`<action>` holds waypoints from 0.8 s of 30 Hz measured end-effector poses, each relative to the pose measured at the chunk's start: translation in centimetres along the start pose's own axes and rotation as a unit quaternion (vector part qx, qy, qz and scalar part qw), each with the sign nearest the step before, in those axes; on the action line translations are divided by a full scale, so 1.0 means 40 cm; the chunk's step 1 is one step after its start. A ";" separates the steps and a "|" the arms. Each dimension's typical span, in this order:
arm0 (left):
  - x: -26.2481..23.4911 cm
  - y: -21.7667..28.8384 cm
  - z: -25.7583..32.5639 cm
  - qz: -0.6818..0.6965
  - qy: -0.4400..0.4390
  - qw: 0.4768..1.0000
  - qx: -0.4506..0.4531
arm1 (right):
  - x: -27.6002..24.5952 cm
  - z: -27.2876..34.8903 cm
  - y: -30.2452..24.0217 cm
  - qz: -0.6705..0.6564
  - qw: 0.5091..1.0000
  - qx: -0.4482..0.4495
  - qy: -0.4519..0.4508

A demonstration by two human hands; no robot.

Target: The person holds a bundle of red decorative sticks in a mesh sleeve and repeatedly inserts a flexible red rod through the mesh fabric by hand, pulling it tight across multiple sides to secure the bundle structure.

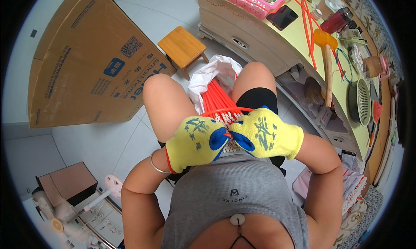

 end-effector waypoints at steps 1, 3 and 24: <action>-0.007 0.001 0.005 0.005 0.042 0.999 0.016 | 0.010 0.004 0.006 -0.001 1.000 0.000 0.000; -0.004 0.001 -0.001 0.011 0.042 0.999 0.008 | 0.018 0.019 0.022 -0.044 0.996 -0.012 0.075; -0.031 0.000 -0.036 0.028 -0.009 0.999 -0.014 | -0.021 0.025 0.044 -0.109 0.973 -0.074 0.187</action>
Point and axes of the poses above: each hand's wrist, its own z-axis away from the middle knuckle, its own x-axis out of the palm, y = z × x, the point moved 8 cm from there along -z, towards the middle knuckle, and after that the axes turned 11 degrees about y, right-handed, at the moved point
